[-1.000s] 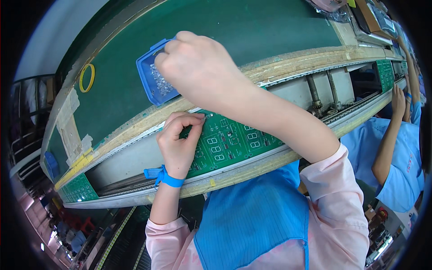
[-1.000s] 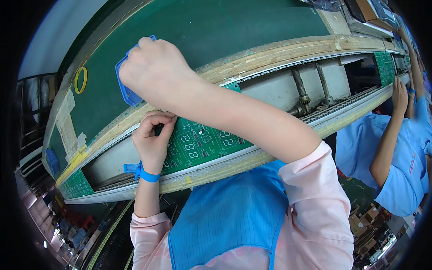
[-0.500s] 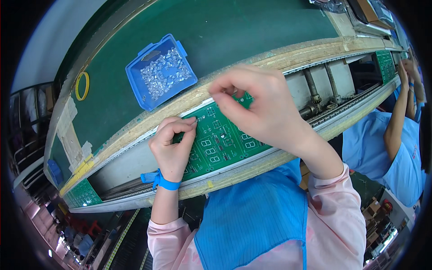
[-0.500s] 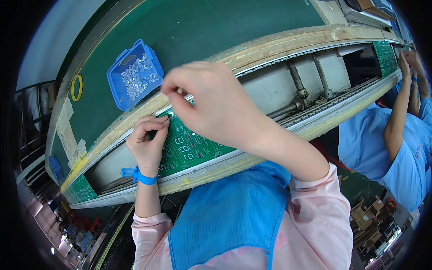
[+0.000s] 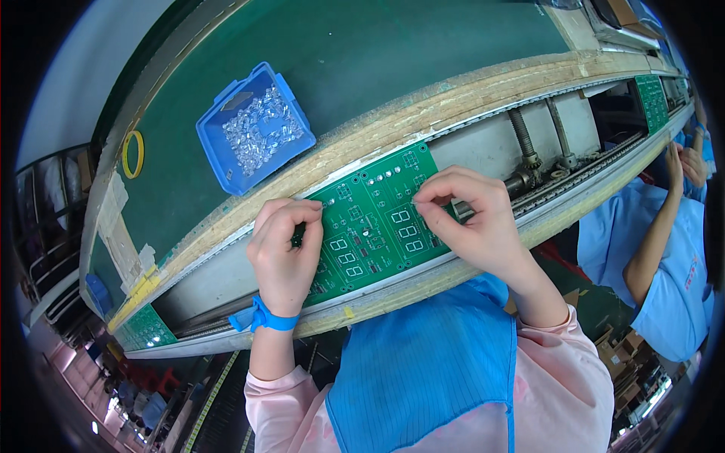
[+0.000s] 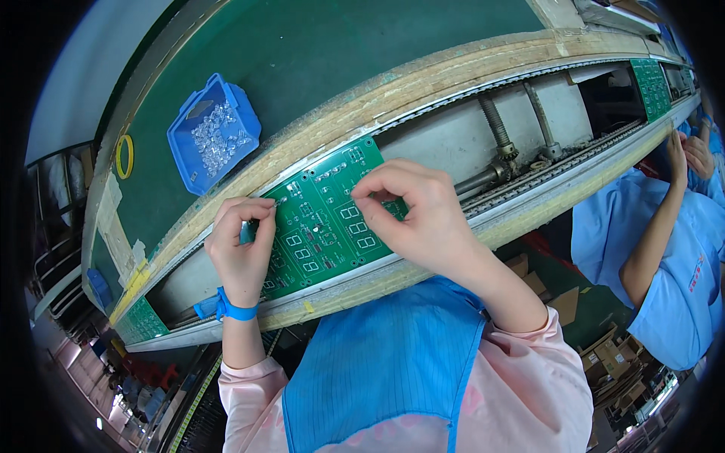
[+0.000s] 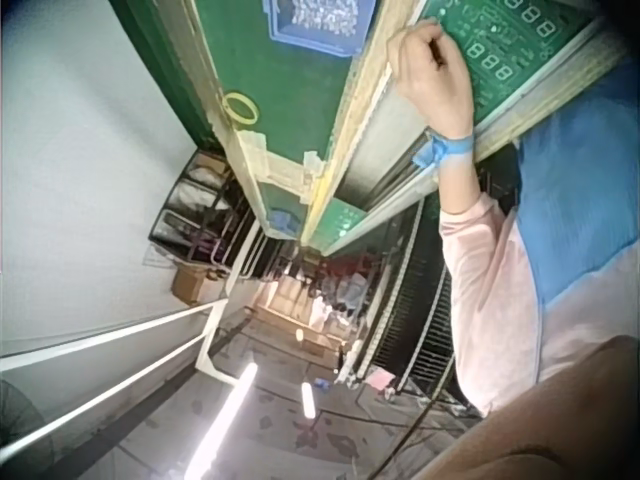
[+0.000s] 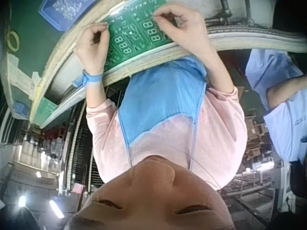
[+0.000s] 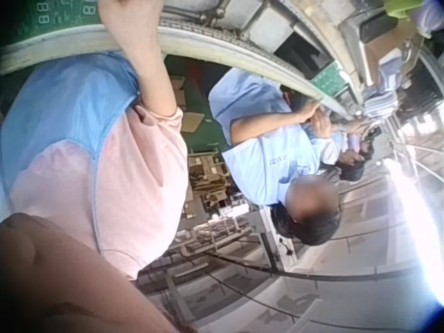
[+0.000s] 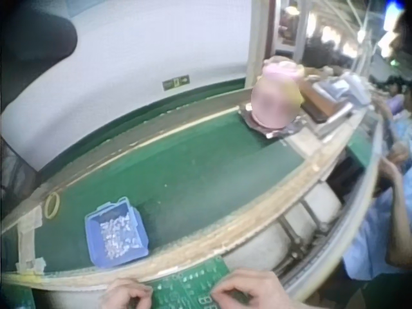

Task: The person inserts small electronic components into a green circuit board by hand. They repeatedly pick up components from a blue container and place them into specific holes on the board, working along a production line.

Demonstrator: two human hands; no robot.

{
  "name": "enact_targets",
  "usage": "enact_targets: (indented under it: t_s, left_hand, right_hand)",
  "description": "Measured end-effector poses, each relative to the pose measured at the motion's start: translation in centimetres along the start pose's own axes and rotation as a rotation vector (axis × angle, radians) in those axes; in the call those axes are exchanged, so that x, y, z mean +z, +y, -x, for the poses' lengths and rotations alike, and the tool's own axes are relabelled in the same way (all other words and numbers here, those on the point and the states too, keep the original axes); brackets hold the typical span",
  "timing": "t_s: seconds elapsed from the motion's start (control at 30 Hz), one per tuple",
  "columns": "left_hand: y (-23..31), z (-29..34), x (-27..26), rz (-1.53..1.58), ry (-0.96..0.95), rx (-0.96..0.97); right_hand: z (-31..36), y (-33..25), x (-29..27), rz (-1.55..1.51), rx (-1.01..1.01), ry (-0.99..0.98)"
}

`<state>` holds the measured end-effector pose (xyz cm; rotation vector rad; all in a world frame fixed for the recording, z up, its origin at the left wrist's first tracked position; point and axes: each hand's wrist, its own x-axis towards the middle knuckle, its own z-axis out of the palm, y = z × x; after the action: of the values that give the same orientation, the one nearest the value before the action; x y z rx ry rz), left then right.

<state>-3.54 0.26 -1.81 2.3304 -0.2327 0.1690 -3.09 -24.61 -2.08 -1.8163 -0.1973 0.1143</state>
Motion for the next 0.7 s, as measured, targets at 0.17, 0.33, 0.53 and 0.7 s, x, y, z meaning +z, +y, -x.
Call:
enact_targets:
  t_s: [0.17, 0.33, 0.53, 0.7]
  left_hand:
    - [1.3, -1.0, -0.8, -0.133, -0.117, 0.034]
    - [1.5, -1.5, -0.8, -0.157, -0.145, 0.052]
    - [1.8, -1.3, -0.9, -0.234, -0.121, 0.051]
    - [2.2, -2.3, -2.8, -0.243, -0.066, 0.090]
  right_hand:
    - [0.0, 0.2, 0.4, -0.052, 0.077, 0.045]
    - [0.2, 0.6, 0.5, -0.023, 0.073, 0.040]
    - [0.2, 0.2, 0.7, -0.007, 0.062, 0.052]
    - [0.6, -0.3, 0.1, -0.374, 0.177, 0.044]
